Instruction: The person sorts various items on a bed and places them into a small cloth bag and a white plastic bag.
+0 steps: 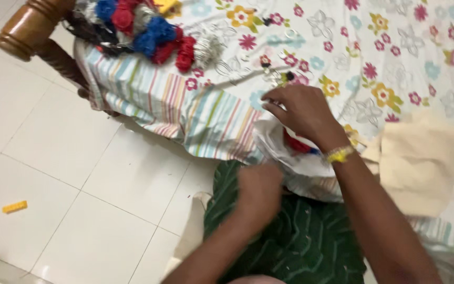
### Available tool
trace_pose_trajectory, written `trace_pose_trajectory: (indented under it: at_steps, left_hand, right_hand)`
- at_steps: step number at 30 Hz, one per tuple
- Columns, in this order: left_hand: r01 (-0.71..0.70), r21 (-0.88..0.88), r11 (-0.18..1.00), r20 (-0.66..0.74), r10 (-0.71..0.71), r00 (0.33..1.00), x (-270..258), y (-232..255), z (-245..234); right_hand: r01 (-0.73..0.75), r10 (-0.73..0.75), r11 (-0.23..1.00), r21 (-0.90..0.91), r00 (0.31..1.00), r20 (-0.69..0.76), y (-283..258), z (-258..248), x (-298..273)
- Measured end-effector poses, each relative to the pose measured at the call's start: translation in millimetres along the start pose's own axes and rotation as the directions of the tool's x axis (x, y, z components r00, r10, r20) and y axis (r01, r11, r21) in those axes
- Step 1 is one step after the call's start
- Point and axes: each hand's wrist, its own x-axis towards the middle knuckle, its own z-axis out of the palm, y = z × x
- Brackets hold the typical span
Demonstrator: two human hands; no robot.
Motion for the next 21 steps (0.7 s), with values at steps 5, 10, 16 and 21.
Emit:
trace_pose_trajectory:
  at_steps: [5,10,16,21]
  left_hand:
    - [0.065,0.007,0.998,0.211,-0.065,0.975,3,18,12]
    - [0.024,-0.013,1.0,0.493,-0.015,0.87,-1,20,-6]
    - [0.033,-0.071,0.997,0.575,0.014,0.818,4,20,10]
    - [0.063,-0.044,0.997,0.515,-0.031,0.856,1,17,-5]
  right_hand:
    - [0.378,-0.371,0.923,0.066,0.923,-0.103,-18,53,123]
    - [0.475,-0.565,0.805,-0.355,0.796,-0.217,-22,113,226]
    - [0.322,-0.422,0.869,-0.375,0.879,-0.224,-15,140,237]
    - [0.169,-0.198,0.973,-0.157,0.961,-0.193,-12,120,182]
